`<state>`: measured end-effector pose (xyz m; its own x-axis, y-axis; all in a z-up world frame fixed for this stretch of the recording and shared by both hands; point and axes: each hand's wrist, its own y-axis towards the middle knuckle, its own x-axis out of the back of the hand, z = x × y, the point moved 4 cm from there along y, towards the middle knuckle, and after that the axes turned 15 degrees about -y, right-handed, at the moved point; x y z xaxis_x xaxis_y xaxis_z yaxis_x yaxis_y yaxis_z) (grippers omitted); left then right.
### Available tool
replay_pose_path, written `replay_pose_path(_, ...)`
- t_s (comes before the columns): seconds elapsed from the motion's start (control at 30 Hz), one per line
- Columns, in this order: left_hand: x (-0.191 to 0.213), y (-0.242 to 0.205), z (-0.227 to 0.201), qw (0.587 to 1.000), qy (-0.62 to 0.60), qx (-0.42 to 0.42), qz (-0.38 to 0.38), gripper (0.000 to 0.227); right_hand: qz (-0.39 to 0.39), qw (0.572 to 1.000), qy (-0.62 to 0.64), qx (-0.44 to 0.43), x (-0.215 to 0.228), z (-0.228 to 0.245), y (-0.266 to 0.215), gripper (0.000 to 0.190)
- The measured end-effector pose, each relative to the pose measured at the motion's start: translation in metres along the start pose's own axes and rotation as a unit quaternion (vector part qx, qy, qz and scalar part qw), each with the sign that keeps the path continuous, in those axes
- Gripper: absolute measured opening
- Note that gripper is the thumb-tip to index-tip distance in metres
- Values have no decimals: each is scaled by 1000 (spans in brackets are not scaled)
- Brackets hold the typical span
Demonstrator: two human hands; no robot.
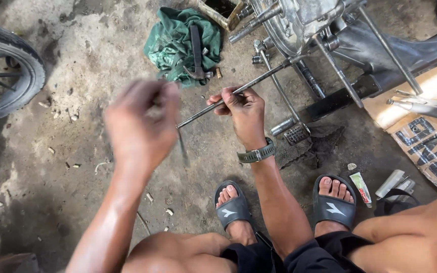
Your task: The person uses a T-handle wrench and socket to tighten and loosen bolts on a mechanical assembly. They repeatedly attach and detach the socket, rotate the wrench, and adjust components on the assembly.
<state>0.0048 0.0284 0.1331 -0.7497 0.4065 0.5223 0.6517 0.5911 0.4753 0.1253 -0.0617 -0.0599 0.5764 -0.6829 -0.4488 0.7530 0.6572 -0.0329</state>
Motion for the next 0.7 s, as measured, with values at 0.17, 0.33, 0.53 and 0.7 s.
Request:
replay_pose_path(0.17, -135, 22, 3, 941, 115, 69, 310, 47, -113, 988, -104, -4, 11, -2, -1, 19)
replay_pose_path(0.33, -204, 19, 39, 948, 139, 51, 281, 31, -113, 981, -154, 40, 14, -1, 8, 16)
replay_pose_path(0.53, -201, 18, 36, 950, 67, 38, 303, 24, -90, 966, -227, 81, 12, -7, -2, 13)
replay_pose_path(0.7, -208, 22, 42, 934, 72, 72, 342, 64, -76, 948, -282, 124, 7, -7, 1, 11)
